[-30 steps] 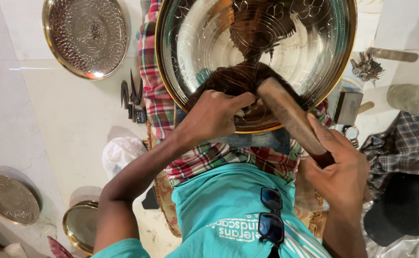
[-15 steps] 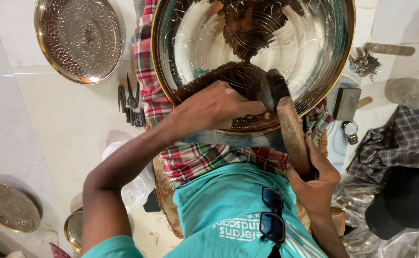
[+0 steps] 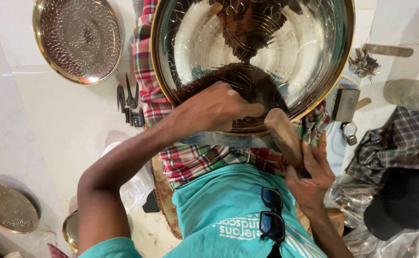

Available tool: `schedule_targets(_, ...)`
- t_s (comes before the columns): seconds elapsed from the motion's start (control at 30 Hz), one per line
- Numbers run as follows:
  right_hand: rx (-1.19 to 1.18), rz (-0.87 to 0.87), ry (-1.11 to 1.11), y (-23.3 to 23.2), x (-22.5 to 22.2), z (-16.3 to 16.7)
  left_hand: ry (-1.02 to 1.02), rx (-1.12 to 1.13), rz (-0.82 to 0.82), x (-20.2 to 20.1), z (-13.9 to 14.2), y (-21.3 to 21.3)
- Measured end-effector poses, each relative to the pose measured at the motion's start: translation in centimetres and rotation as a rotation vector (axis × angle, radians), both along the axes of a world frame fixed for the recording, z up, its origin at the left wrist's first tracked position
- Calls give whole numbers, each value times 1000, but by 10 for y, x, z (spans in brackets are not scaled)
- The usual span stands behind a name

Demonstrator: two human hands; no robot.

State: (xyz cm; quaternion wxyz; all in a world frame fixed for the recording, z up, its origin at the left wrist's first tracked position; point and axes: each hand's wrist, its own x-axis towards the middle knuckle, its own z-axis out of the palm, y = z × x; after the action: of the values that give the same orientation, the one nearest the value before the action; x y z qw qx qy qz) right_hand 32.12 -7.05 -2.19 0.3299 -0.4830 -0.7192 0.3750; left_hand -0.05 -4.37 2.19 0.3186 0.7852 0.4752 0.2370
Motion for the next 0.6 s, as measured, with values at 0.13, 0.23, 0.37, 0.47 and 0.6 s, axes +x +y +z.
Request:
schedule_targets(0.13, -89, 65, -16, 23, 1, 13, 55, -87, 157, 8, -3, -13)
schedule_targets(0.23, -100, 117, 29, 48, -3, 22, 36, -118, 310, 15, -5, -26)
schedule_targets(0.37, -19, 334, -10, 82, -11, 42, 42, 8, 462, 23, -8, -37)
schedule_targets(0.47, -88, 370, 39, 97, -28, 62, -50, -6, 549, 27, -8, -45)
schedule_targets(0.6, -138, 479, -80, 118, -51, 92, -19, -57, 705, 39, -8, -54)
